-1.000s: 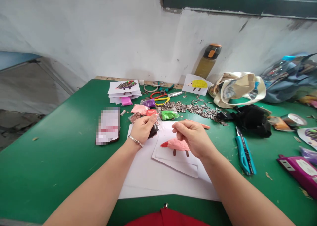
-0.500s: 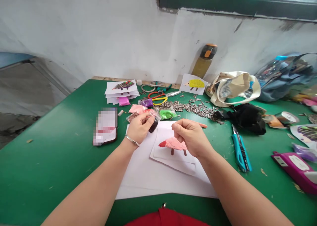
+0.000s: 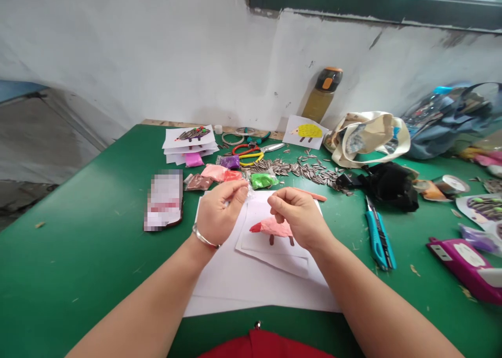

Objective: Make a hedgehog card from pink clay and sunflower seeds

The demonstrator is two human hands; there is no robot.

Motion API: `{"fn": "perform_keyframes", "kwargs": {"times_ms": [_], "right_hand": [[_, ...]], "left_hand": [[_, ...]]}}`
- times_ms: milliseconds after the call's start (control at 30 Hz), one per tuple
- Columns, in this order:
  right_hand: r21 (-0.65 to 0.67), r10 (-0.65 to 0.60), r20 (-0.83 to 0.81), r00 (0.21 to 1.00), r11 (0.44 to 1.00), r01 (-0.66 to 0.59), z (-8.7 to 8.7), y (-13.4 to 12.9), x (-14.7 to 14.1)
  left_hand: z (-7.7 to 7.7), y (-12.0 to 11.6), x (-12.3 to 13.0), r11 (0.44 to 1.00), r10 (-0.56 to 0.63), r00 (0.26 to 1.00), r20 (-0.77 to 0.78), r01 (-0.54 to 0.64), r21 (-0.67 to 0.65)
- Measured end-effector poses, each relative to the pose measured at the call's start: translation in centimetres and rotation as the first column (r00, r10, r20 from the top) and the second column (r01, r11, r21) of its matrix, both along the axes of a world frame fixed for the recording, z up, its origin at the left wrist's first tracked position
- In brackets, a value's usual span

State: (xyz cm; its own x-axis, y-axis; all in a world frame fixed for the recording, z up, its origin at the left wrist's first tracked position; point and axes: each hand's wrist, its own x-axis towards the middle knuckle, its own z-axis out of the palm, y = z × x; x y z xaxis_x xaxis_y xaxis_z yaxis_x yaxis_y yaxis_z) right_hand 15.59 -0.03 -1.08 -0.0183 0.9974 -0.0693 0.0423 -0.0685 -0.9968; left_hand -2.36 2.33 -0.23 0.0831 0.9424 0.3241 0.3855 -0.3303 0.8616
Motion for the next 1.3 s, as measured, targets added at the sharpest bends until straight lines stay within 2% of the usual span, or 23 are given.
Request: {"fn": "perform_keyframes", "kwargs": {"times_ms": [67,100,167,233,267,300,367,467,667,733,867,967,1100,1300], "right_hand": [[0.081,-0.049,0.095,0.994,0.996,0.042,0.4,-0.3,-0.3],[0.147,-0.078,0.159,0.984,0.988,0.054,0.5,-0.5,-0.4],[0.329,-0.129,0.299,0.946,0.944,0.025,0.7,-0.8,-0.6],[0.496,-0.174,0.403,0.899,0.867,-0.055,0.6,-1.1,-0.8],[0.549,-0.192,0.434,0.880,0.831,-0.090,0.5,-1.1,-0.8],[0.583,-0.208,0.454,0.867,0.805,-0.112,0.3,-1.2,-0.8],[0.606,-0.225,0.477,0.849,0.785,-0.132,0.0,-1.1,-0.8],[0.598,-0.212,0.496,0.842,0.787,-0.153,-0.4,-0.9,-0.7],[0.569,-0.129,0.468,0.875,0.801,-0.186,-0.3,-0.7,-0.9],[0.532,-0.073,0.423,0.903,0.827,-0.182,-0.1,-0.8,-1.0],[0.385,-0.001,0.287,0.958,0.916,-0.114,0.4,-1.0,-1.1],[0.341,0.011,0.249,0.968,0.935,-0.098,0.8,-1.0,-1.1],[0.316,0.028,0.225,0.974,0.944,-0.100,0.9,-1.0,-1.2],[0.235,-0.019,0.207,0.978,0.972,-0.031,0.3,-1.0,-1.1]], "left_hand": [[0.0,-0.5,0.5,0.976,-0.055,0.987,0.152,0.085,-0.198],[0.0,-0.7,0.8,0.940,-0.077,0.962,0.264,0.158,-0.301],[-0.2,-0.9,1.3,0.803,-0.094,0.863,0.496,0.360,-0.475],[-0.2,-1.2,1.6,0.626,-0.117,0.756,0.644,0.560,-0.543],[-0.1,-1.3,1.7,0.564,-0.107,0.717,0.689,0.615,-0.552],[0.0,-1.3,1.7,0.522,-0.091,0.691,0.717,0.646,-0.556],[0.1,-1.4,1.7,0.493,-0.042,0.669,0.742,0.660,-0.567],[0.1,-1.3,1.5,0.493,-0.005,0.658,0.753,0.657,-0.571],[-0.2,-1.1,1.5,0.534,-0.005,0.651,0.759,0.643,-0.549],[-0.3,-1.0,1.5,0.557,0.014,0.676,0.737,0.607,-0.567],[-0.3,-0.8,1.4,0.609,0.029,0.722,0.692,0.536,-0.584],[-0.4,-0.8,1.4,0.626,0.037,0.736,0.676,0.510,-0.590],[-0.6,-0.9,1.5,0.632,-0.028,0.746,0.666,0.529,-0.566],[-0.7,-0.8,1.6,0.658,-0.090,0.771,0.630,0.521,-0.543]]}}
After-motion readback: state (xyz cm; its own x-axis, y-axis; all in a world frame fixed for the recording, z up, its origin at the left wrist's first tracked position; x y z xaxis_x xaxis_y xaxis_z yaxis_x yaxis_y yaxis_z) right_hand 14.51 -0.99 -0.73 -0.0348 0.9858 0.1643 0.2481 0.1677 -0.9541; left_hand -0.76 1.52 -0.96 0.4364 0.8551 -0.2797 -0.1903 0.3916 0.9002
